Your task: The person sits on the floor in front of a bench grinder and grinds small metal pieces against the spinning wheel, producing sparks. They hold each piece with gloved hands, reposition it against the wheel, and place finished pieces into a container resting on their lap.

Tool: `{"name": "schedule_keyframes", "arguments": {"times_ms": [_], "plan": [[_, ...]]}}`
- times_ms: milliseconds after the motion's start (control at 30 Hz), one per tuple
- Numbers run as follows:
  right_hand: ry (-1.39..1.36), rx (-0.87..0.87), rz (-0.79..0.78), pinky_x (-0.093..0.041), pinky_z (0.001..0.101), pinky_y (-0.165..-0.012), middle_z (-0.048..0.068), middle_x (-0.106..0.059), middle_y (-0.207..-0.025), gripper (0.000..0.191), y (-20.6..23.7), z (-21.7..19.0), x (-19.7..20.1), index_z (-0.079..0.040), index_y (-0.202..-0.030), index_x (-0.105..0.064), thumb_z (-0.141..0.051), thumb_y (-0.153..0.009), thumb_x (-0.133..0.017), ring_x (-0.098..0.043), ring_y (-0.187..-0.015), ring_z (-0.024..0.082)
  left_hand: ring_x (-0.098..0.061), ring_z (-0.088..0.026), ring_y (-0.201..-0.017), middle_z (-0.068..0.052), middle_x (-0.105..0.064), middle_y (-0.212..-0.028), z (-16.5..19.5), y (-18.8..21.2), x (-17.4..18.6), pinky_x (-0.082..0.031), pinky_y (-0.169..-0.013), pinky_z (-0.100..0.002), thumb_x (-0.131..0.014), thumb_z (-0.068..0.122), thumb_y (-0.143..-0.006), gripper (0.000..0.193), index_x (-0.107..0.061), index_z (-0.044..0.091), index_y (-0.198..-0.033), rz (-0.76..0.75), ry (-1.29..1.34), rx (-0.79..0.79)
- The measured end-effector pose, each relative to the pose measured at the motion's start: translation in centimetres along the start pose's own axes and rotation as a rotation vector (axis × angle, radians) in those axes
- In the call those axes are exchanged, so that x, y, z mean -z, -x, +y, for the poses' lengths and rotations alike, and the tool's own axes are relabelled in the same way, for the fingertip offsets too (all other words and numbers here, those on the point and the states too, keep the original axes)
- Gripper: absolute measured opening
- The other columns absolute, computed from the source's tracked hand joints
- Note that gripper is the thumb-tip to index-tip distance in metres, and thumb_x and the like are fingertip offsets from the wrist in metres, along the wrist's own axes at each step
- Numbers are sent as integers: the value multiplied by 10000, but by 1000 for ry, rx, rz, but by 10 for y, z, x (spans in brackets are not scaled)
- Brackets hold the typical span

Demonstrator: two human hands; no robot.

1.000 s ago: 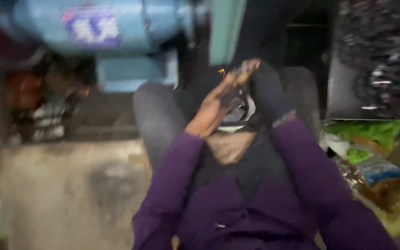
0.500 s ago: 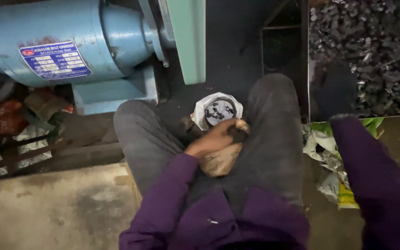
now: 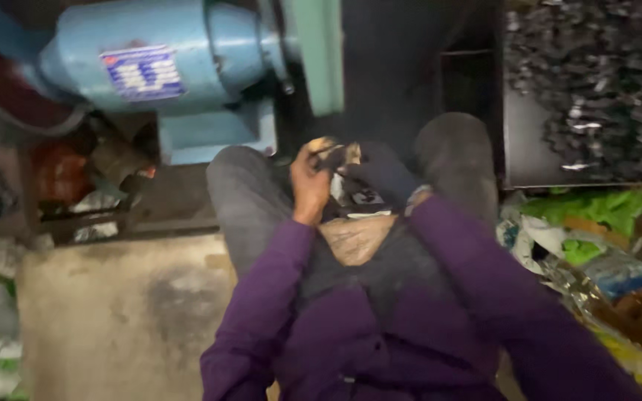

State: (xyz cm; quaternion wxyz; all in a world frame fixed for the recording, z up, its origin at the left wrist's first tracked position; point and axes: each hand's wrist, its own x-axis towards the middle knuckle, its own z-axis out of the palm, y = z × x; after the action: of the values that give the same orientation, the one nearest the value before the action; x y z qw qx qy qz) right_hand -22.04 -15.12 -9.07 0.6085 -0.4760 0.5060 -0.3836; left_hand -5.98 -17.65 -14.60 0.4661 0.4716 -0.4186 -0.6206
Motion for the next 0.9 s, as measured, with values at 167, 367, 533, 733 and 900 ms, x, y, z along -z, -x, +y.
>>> {"name": "schedule_keyframes", "arguments": {"times_ms": [167,367,533,733,900], "plan": [[-634,-425,-56,-550,305,-715,51,-696,-944,170,-13,19,9,-10,-1072,-655,-149,-1008,-582,-671,-802,141,-656,-168,-964,-86,-683,-1091,-6,-1,8,-552,-817,-297,-530,-61,-940,343,-630,14,-1259,-51,191,148],[-831,-175,-47,-531,277,-709,15,-667,-910,133,-44,17,0,-59,-1069,-644,-176,-1076,-580,-624,-791,102,-665,-147,-909,-54,-690,-1050,-8,-31,1,-564,-775,-295,-353,-89,-860,534,-612,0,-1319,-22,182,315],[-615,-166,24,-489,313,-529,43,-659,-792,149,-41,21,11,-48,-1064,-630,-196,-1050,-618,-614,-613,129,-727,-137,-964,-71,-728,-1110,-8,-29,2,-604,-842,-278,-376,-108,-858,539,-623,-57,-1335,-37,222,315],[339,421,225,-529,329,-702,83,-701,-968,185,-21,-10,2,20,-1175,-636,-88,-1030,-676,-668,-823,176,-663,-160,-1105,-137,-708,-1242,-3,-21,0,-518,-940,-300,-545,-83,-969,405,-628,-57,-1365,-38,-133,-128],[-785,-406,37,-577,257,-723,38,-695,-975,253,-13,-10,-5,-29,-1157,-615,-257,-1071,-546,-690,-814,111,-665,-217,-899,-170,-697,-1105,-6,-30,-1,-574,-761,-351,-408,-32,-937,442,-618,-50,-1325,-104,391,397]]}}
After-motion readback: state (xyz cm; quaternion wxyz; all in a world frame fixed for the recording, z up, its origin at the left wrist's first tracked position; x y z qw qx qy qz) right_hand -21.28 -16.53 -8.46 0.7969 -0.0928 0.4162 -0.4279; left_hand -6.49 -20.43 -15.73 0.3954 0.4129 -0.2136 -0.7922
